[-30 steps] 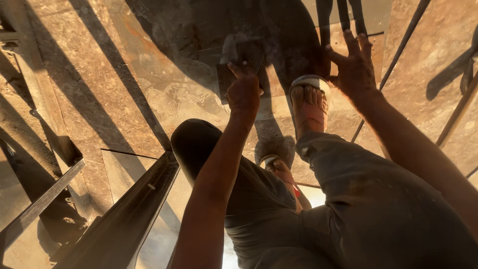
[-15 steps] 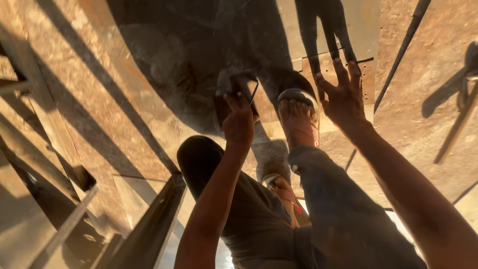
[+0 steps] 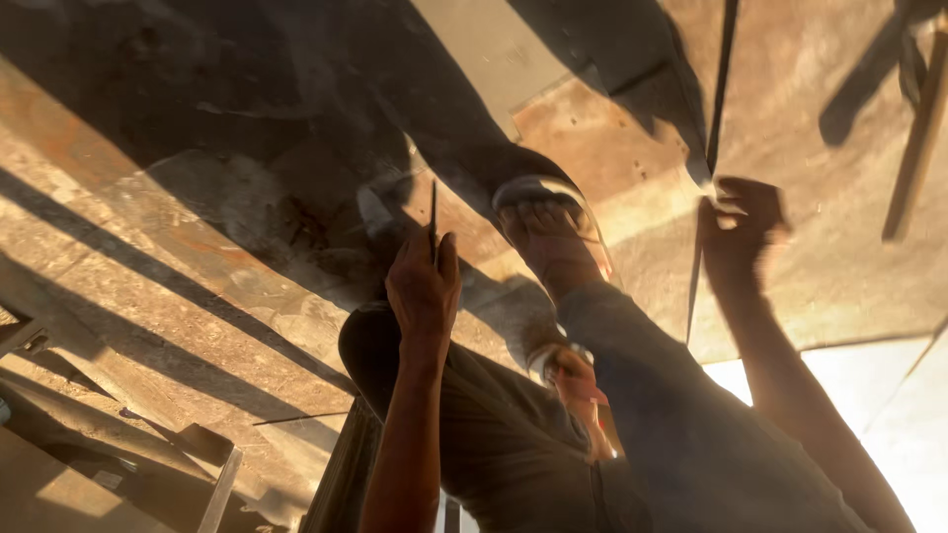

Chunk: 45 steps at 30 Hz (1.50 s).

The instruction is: The person handles flat metal plates on the workshop floor, aligning a smaller plate over a larger one and holding it with a foot. They use a punch and a hammer to mark hole positions, then use a pencil-like scribe to draw marking lines on the plate surface.

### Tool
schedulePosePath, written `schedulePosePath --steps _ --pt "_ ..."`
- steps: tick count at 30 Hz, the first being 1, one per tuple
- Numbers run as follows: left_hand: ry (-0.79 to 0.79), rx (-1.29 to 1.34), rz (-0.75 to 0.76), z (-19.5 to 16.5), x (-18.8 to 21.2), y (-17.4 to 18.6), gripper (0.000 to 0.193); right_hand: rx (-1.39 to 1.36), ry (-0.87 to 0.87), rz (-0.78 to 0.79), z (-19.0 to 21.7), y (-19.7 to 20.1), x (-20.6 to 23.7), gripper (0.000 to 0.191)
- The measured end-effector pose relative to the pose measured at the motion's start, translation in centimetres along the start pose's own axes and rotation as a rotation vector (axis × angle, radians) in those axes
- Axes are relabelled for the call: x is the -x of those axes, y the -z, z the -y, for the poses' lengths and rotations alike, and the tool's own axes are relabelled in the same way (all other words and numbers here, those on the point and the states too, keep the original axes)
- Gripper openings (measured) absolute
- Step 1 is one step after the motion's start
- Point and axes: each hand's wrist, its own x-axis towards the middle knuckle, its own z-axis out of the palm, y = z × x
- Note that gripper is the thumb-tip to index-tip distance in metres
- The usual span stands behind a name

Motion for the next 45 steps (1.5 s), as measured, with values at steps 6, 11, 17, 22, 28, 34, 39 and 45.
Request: schedulePosePath --steps 6,11,17,22,28,34,39,45 --pt "-0.206 0.02 0.051 -3.1 0.0 -1.6 0.013 0.226 -0.059 0.125 -6.7 2.6 7.2 0.022" --pt "-0.304 -0.082 -0.035 -2.9 -1.4 -2.6 0.012 0.134 -0.016 0.114 -9.1 0.7 9.8 0.028" --pt "-0.39 -0.141 0.024 -2.0 -2.5 -1.8 0.016 0.034 -0.161 0.123 -8.6 0.2 8.2 0.025" --pt "-0.437 -0.031 0.068 -2.0 -3.7 -1.3 0.017 0.094 -0.063 -0.095 -3.8 -1.1 7.8 0.036" --pt "-0.347 0.032 0.153 -1.2 -3.9 -1.8 0.021 0.239 -0.058 -0.266 -5.3 2.8 -2.1 0.04" --pt "-0.319 0.03 0.124 -0.9 -3.7 -2.1 0.022 0.413 0.151 -0.328 -9.1 5.2 -11.9 0.068" --pt "-0.293 0.029 0.14 -1.3 -3.6 -2.3 0.023 0.534 0.128 -0.324 -10.3 6.5 -14.2 0.069" --pt "-0.275 0.046 0.143 -1.7 -4.0 -2.3 0.021 0.839 0.233 -0.361 -11.9 8.2 -14.4 0.031"
